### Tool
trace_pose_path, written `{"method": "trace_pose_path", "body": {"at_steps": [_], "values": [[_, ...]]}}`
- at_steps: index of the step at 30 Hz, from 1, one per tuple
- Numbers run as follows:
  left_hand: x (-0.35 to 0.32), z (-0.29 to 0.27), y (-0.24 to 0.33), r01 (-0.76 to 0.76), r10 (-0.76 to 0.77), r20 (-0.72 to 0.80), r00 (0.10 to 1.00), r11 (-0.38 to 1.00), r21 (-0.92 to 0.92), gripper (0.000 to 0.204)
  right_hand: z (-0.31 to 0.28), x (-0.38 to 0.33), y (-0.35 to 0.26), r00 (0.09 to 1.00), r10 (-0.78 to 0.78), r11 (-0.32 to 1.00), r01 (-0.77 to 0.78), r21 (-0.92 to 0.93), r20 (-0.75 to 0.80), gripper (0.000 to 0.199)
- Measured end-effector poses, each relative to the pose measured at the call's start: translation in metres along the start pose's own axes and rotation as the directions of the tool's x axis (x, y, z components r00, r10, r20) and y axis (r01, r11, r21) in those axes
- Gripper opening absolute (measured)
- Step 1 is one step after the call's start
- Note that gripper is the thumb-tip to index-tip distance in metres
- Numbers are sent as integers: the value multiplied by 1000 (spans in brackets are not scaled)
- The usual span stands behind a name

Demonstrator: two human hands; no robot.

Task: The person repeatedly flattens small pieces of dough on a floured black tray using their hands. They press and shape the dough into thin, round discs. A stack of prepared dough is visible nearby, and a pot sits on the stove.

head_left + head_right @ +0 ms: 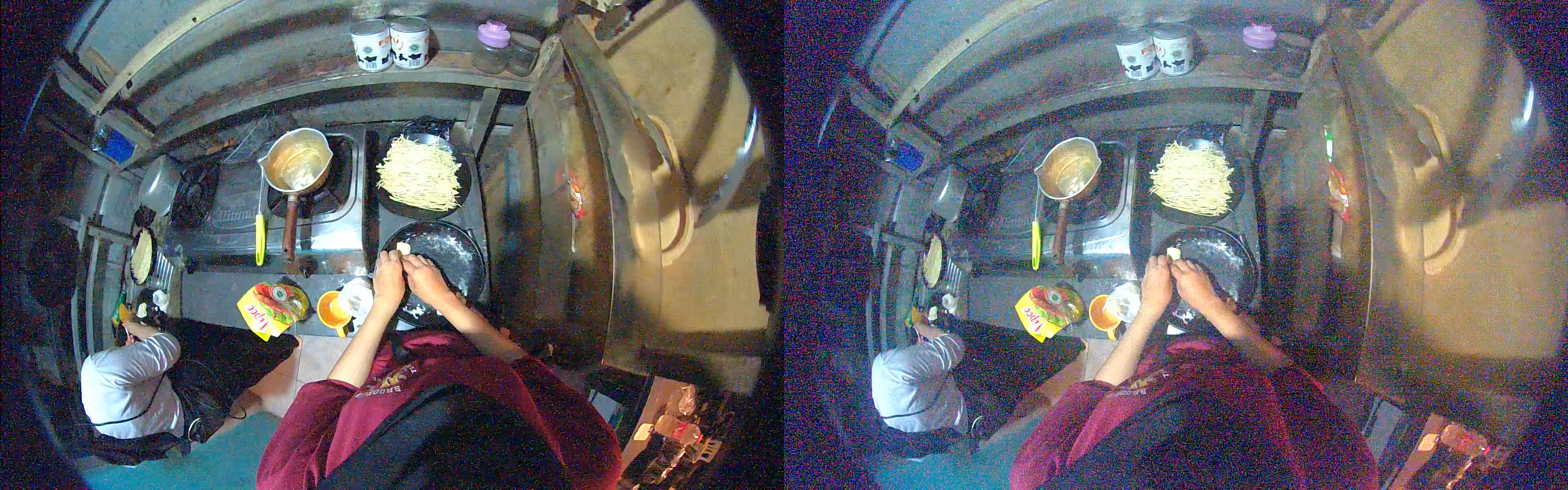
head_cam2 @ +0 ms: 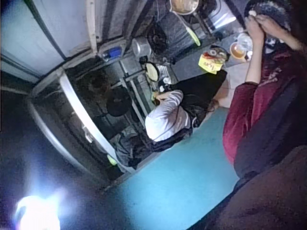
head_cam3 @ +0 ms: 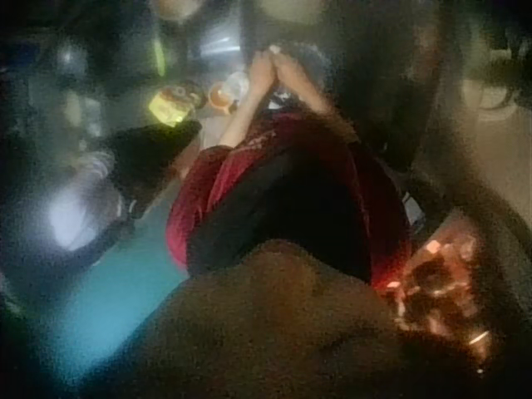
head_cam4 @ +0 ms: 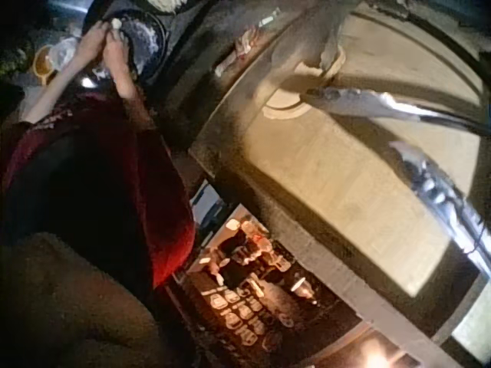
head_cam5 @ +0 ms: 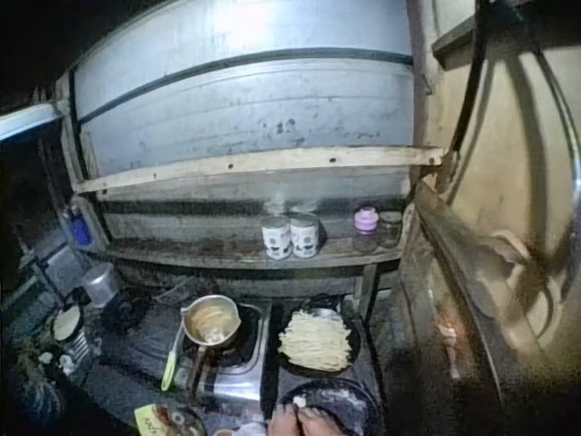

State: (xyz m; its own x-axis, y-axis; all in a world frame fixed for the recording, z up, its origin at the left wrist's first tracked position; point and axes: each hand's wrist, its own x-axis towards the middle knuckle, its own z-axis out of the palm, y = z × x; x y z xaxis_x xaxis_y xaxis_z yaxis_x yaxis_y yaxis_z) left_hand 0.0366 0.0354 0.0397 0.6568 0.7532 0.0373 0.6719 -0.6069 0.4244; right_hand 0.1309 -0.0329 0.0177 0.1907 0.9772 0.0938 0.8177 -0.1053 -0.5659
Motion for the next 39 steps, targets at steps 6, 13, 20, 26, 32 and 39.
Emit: {"method": "trace_pose_path", "body": {"at_steps": [6, 13, 20, 26, 32, 39], "values": [[-10, 17, 7, 63, -52, -45, 998, 958, 280, 19, 4, -11, 0, 999, -19, 1000, 20, 11, -37, 49], [-14, 7, 1, -70, 18, 200, 980, 965, 255, 22, 1, -17, -8, 1000, -16, 999, 17, -36, 13, 54], [-23, -3, -9, 47, -3, 368, 930, 993, -110, 27, 2, -23, -13, 993, 43, 986, -25, -163, 108, 59], [-27, 4, -16, 74, -2, 210, 978, 938, -338, 19, 4, -24, -11, 994, 6, 980, 16, -200, 108, 50], [-31, 1, -20, 296, -257, 147, 955, 849, -437, 25, -1, -18, -8, 990, -78, 978, 99, -181, 117, 29], [-35, -11, -2, 222, -177, 160, 971, 915, -336, 20, -4, -9, -2, 982, -72, 970, 110, -219, 175, 21]]}}
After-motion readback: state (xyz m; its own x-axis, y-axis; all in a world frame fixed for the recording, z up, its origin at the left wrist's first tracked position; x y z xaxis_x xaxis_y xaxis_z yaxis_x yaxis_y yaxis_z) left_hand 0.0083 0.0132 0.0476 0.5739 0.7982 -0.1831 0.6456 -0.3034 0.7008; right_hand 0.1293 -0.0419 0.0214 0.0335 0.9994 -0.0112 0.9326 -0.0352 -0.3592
